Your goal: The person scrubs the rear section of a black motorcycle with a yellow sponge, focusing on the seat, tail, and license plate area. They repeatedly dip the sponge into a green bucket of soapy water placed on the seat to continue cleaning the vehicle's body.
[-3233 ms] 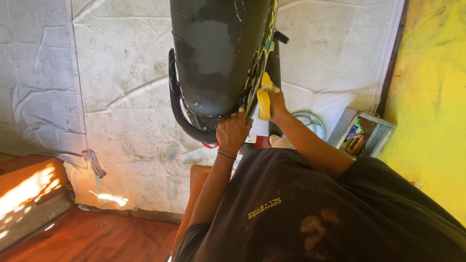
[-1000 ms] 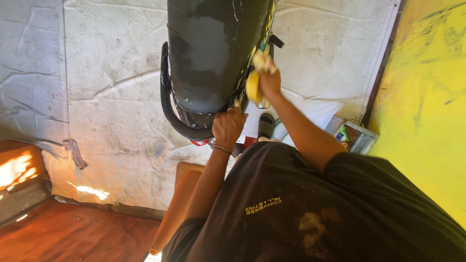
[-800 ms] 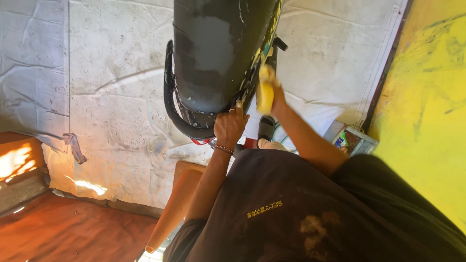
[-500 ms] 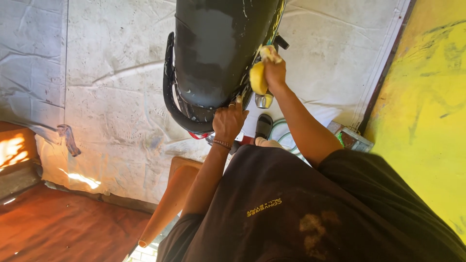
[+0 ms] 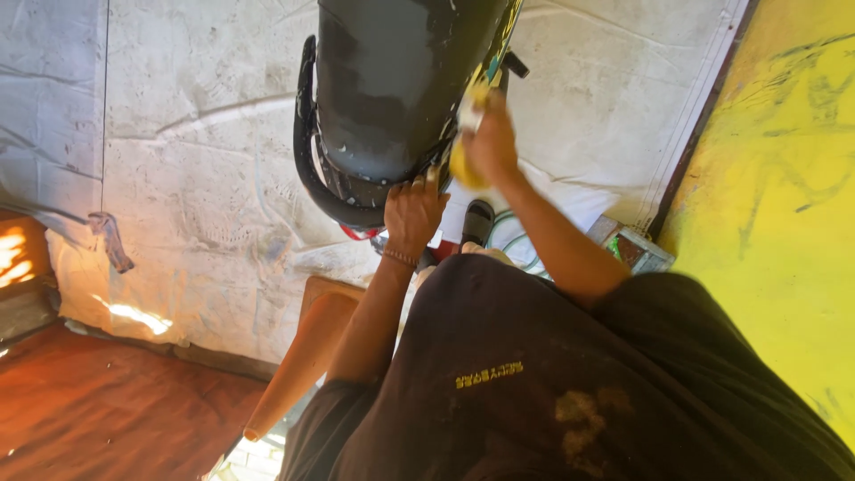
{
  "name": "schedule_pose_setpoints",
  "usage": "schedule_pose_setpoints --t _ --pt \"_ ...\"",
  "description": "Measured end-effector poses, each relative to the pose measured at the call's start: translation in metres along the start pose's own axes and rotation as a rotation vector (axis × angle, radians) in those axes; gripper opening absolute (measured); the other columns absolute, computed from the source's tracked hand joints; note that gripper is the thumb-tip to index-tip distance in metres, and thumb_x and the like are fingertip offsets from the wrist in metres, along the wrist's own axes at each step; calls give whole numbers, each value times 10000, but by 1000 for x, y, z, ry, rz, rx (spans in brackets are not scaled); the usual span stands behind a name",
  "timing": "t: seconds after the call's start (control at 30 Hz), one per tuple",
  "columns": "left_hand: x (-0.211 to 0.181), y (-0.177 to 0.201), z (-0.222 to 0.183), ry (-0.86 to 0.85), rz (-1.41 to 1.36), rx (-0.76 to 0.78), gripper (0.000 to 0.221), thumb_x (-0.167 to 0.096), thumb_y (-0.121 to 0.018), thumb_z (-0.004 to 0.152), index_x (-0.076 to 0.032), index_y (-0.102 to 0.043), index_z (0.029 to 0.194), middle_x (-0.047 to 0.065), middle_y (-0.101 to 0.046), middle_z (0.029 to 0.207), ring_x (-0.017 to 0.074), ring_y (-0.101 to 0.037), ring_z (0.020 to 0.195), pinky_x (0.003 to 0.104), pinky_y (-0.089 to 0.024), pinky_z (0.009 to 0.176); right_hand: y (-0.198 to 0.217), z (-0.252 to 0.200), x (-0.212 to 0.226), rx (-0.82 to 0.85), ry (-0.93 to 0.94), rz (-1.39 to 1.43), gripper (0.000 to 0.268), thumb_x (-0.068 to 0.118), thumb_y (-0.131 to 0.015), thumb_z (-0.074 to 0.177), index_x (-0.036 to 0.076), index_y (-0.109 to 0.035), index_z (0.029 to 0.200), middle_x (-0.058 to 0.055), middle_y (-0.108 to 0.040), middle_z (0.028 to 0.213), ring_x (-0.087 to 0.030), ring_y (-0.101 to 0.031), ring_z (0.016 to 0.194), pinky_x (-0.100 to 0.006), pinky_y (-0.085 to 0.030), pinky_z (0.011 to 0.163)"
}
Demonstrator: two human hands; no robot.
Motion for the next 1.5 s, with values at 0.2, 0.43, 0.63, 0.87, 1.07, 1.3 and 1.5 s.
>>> schedule_pose_setpoints --t 0.2,0.43,0.63,0.87,1.07,1.3,1.5 --pt "6 -4 -4 41 59 -30 404 -405 -779 805 -125 -715 1088 48 -719 772 267 -733 758 423 -520 740 -16 -36 39 47 391 -364 204 84 -748 844 -23 -765 1016 -312 -565 1274 -491 -551 1260 -507 -431 1118" --pt "7 -5 -7 27 11 -43 410 -442 -729 869 -116 -695 1114 51 -711 757 267 -726 724 419 -523 731 -35 -21 -80 -242 -316 292 465 186 -767 912 24 -620 1322 -215 -664 1231 -391 -677 1161 -472 -561 963" --pt "6 -12 -1 1 20 -71 435 -443 -732 847 -111 -694 1126 54 -698 732 269 -719 706 429 -532 719 -76 -60 -121 -193 -743 1355 345 229 -726 892 -14 -614 1109 -238 -699 1039 -376 -704 773 -508 -619 621" --pt "10 -7 -10 -16 -27 -127 451 -458 -741 821 -93 -715 1084 62 -670 718 287 -698 705 444 -514 696 -51 -97 -73 -31 -877 493 689 509 -800 837 14 -651 1293 -321 -669 1222 -512 -638 1171 -574 -550 933" --pt "32 -20 -27 -37 -35 -97 398 -493 -746 775 -136 -727 949 35 -647 648 272 -676 627 446 -495 650 -79 -30 -210 -440 -671 611 711 308 -848 872 -49 -499 1377 -304 -654 1236 -408 -742 1031 -570 -583 882" --pt "61 2 -33 -152 -176 -147 390 -527 -687 818 -139 -723 813 69 -644 599 321 -685 603 467 -501 644 -29 -102 29 -452 261 -32 479 63 -674 931 -130 -581 1360 -400 -614 1274 -564 -596 1168 -572 -505 1034" --pt "65 13 -37 -294 -166 -247 375 -548 -679 828 -174 -699 805 33 -630 590 271 -679 581 421 -503 614 -26 -90 51 -325 209 -73 544 168 -549 973 -10 -524 1486 -325 -620 1341 -546 -606 1158 -609 -504 1007"
Point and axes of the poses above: each hand's wrist, its own z-axis towards the middle knuckle, its own y-axis out of the back of the hand, x = y × z, the point moved 8 cm from there along z, towards the middle knuckle
